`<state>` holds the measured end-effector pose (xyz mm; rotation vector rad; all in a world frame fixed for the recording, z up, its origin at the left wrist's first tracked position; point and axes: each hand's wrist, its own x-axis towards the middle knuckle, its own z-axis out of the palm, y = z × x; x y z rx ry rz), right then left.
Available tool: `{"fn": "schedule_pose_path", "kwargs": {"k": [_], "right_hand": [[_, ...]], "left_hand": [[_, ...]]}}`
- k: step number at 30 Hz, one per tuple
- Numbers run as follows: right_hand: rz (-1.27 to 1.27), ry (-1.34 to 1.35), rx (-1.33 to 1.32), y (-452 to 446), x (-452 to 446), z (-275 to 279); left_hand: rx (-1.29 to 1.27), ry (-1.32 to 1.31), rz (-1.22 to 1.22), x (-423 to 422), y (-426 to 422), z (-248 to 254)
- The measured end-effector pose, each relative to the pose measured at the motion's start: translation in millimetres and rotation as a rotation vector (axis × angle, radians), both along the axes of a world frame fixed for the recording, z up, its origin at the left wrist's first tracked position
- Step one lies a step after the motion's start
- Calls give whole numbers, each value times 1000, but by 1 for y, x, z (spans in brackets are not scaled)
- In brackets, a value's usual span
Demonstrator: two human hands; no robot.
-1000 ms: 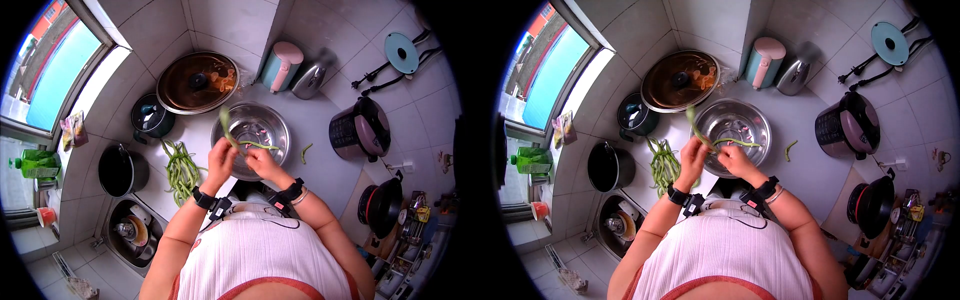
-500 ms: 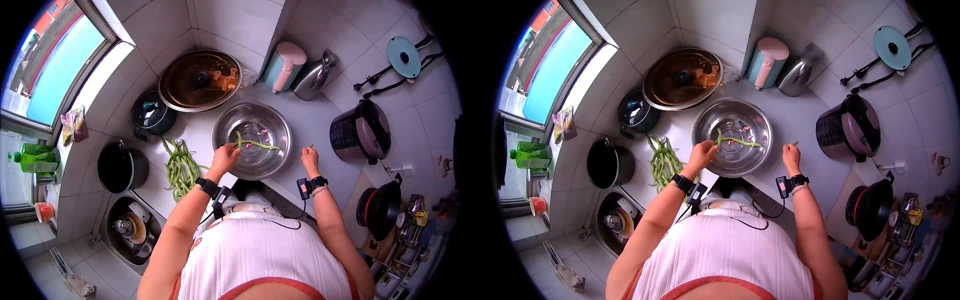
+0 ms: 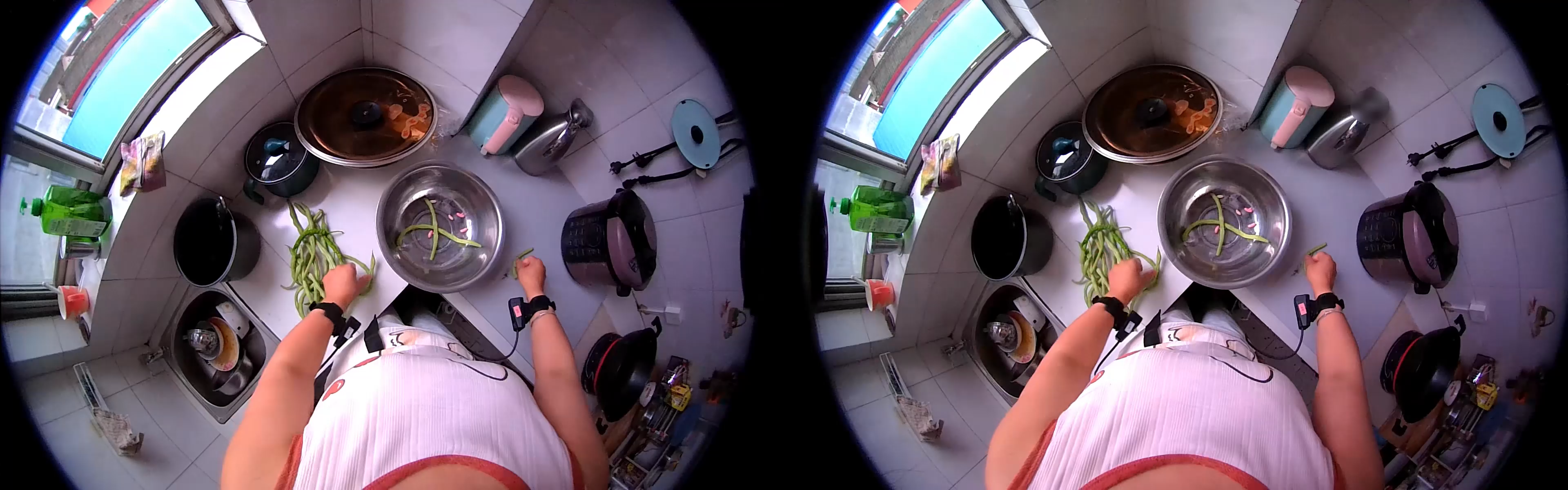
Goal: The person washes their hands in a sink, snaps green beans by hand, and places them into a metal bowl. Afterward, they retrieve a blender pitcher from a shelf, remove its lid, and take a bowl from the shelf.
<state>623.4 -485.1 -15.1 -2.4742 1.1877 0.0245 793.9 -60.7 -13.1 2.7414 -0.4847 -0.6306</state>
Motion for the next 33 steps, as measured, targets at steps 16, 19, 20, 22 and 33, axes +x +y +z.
{"fn": "schedule_pose_path", "kwargs": {"k": [16,19,20,22,33], "right_hand": [[-56,-354,577,58,63,20],[11,-309,567,72,68,38],[88,-274,554,76,69,41],[73,-295,644,79,70,41],[683,-411,62,132,114,148]], "left_hand": [[-166,91,46,-25,37,7],[-413,-7,138,-20,46,34],[-483,-159,119,-13,46,44],[-551,-315,101,1,41,75],[-1044,1078,26,31,-72,115]]}}
